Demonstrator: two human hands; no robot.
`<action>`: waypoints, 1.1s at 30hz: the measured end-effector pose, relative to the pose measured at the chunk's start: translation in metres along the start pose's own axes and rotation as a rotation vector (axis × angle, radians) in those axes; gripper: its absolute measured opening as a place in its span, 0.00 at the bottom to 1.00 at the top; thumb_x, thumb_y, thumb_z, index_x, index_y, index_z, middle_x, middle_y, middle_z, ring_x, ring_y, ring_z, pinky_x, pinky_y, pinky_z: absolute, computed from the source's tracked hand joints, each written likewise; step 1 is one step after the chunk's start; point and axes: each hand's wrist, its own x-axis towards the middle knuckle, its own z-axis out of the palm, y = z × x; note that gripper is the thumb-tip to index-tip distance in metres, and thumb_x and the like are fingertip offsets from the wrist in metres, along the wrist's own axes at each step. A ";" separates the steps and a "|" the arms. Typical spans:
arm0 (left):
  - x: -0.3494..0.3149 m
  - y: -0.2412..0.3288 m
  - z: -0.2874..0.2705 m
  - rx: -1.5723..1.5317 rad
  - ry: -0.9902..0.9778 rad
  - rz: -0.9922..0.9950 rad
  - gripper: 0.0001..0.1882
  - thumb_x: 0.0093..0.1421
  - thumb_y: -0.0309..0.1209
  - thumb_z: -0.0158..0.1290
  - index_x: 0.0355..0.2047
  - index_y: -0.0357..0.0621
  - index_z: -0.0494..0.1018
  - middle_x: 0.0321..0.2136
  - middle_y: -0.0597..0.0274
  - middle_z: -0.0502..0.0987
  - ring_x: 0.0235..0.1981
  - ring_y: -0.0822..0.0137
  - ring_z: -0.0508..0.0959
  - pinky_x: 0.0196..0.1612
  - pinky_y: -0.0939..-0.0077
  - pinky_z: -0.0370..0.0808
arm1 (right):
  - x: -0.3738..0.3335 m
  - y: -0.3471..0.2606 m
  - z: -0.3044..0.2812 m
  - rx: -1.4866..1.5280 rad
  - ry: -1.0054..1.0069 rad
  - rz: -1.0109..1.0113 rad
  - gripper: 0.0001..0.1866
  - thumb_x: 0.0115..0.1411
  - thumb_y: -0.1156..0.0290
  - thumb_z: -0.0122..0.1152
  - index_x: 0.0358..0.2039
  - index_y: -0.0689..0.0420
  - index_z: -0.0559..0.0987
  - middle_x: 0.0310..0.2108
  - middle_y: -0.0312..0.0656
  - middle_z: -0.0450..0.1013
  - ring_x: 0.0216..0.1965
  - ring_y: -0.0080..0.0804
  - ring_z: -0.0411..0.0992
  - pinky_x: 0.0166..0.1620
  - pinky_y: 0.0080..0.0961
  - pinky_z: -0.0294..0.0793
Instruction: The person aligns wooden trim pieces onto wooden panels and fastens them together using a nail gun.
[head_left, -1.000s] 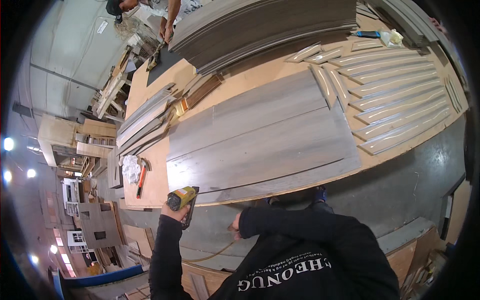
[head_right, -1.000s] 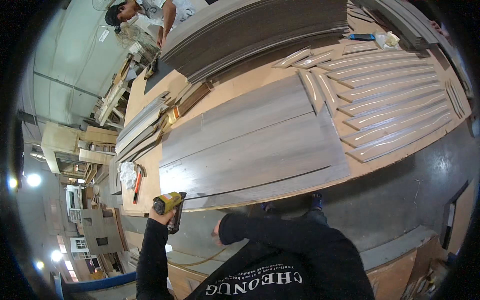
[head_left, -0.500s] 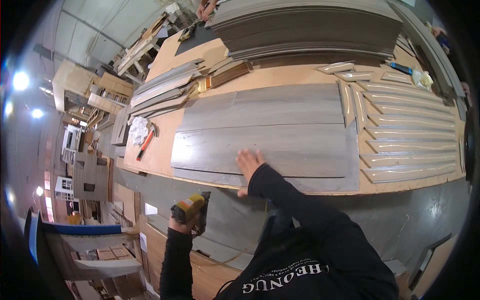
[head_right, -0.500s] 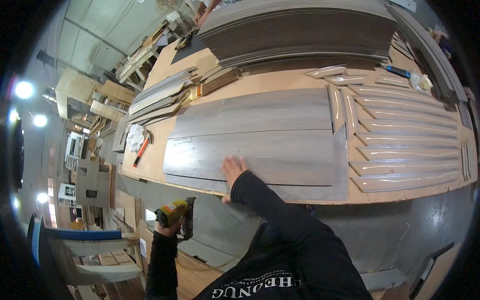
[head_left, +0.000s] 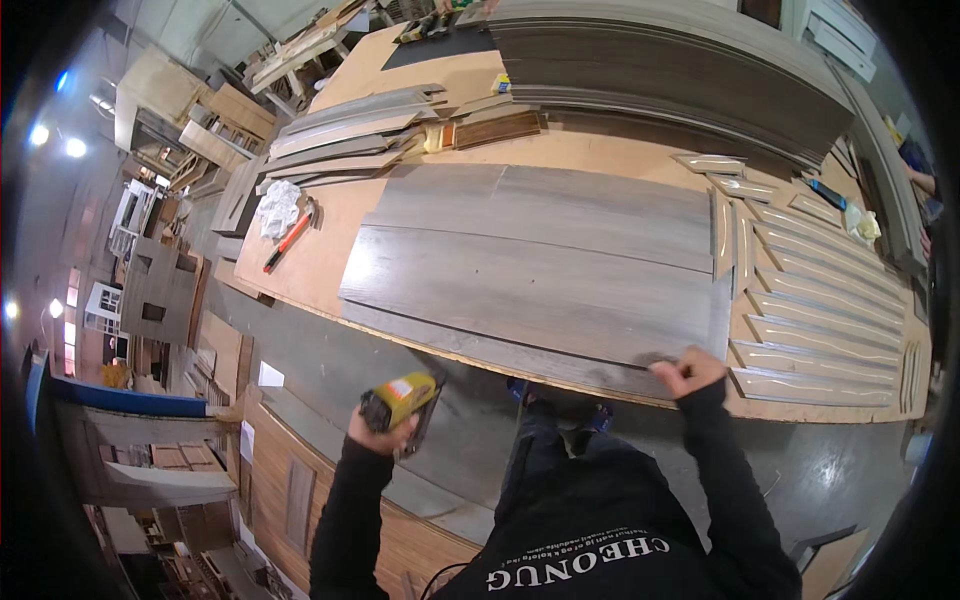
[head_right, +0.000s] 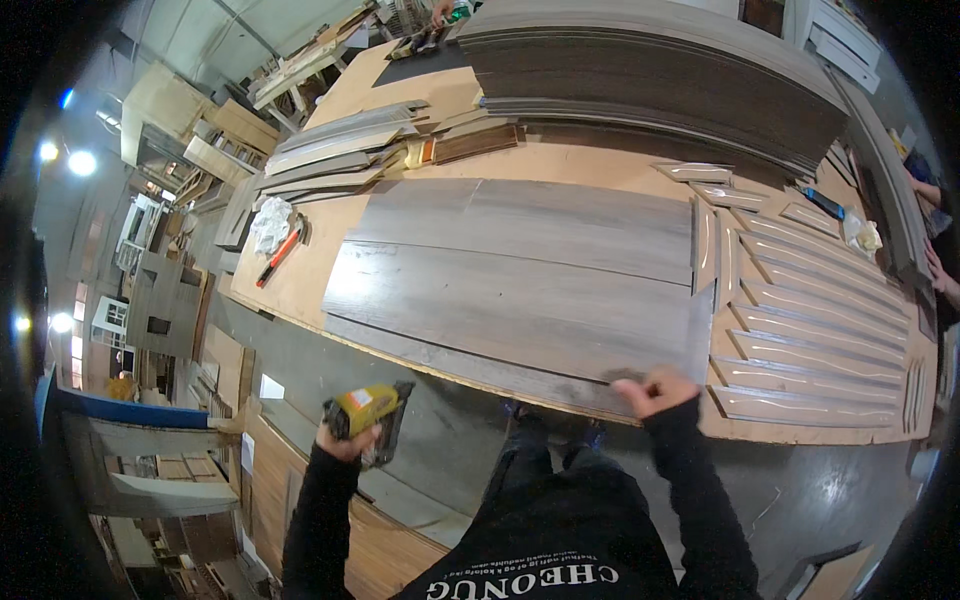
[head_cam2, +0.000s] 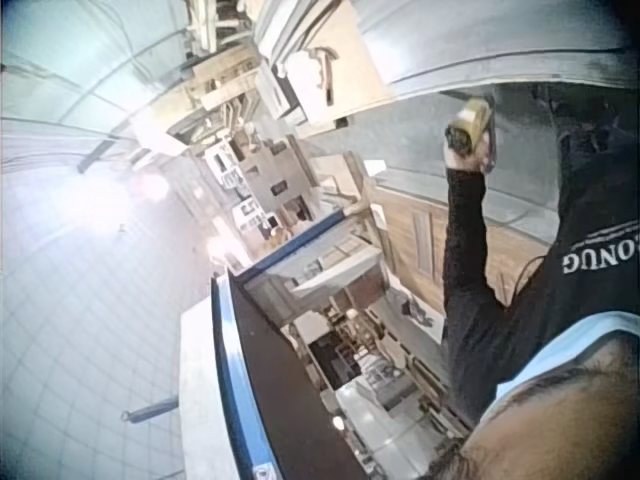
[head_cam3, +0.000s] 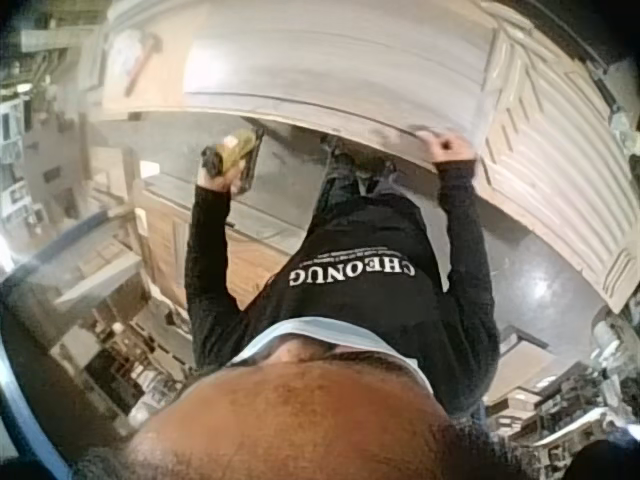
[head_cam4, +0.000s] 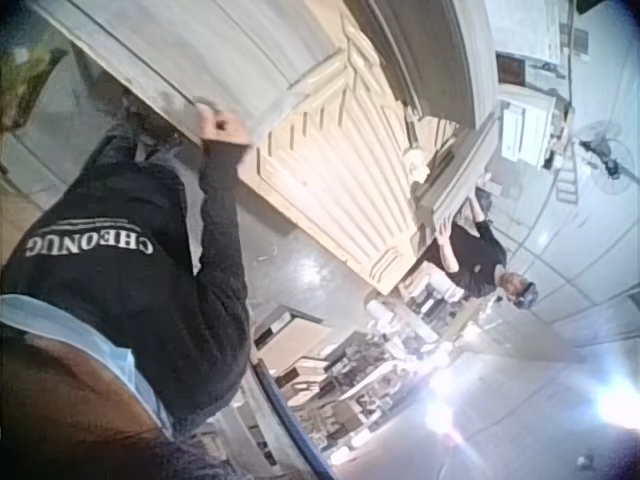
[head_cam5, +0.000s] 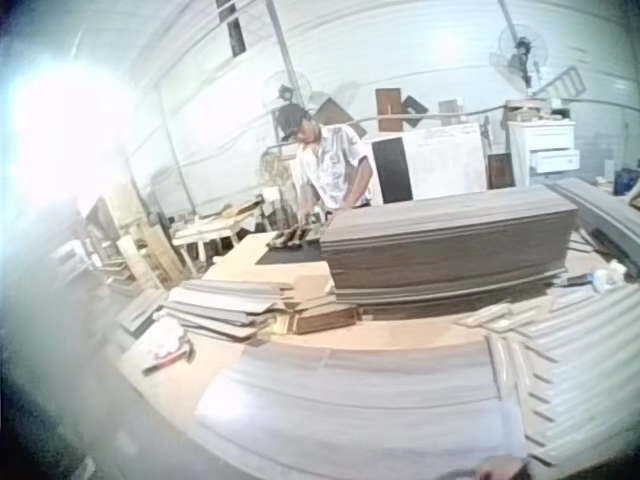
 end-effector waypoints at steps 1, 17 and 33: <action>0.022 0.013 0.006 0.055 -0.065 -0.019 0.13 0.45 0.26 0.57 0.32 0.36 0.71 0.17 0.65 0.73 0.13 0.77 0.69 0.16 0.82 0.67 | -0.004 0.021 -0.018 0.015 0.063 0.031 0.18 0.40 0.60 0.68 0.15 0.59 0.70 0.14 0.41 0.64 0.17 0.32 0.66 0.19 0.24 0.62; 0.116 0.030 0.003 0.369 -0.111 0.086 0.12 0.42 0.30 0.58 0.28 0.38 0.72 0.14 0.64 0.73 0.13 0.75 0.72 0.18 0.78 0.71 | -0.028 0.069 -0.026 0.185 0.017 0.504 0.12 0.47 0.68 0.61 0.31 0.63 0.77 0.22 0.47 0.74 0.22 0.31 0.73 0.29 0.23 0.72; 0.088 0.081 0.053 0.407 -0.236 0.011 0.15 0.42 0.32 0.58 0.30 0.35 0.73 0.14 0.62 0.73 0.13 0.73 0.73 0.19 0.80 0.71 | -0.028 0.062 -0.030 0.246 -0.049 0.685 0.13 0.47 0.61 0.61 0.24 0.59 0.78 0.15 0.42 0.71 0.17 0.29 0.70 0.25 0.23 0.69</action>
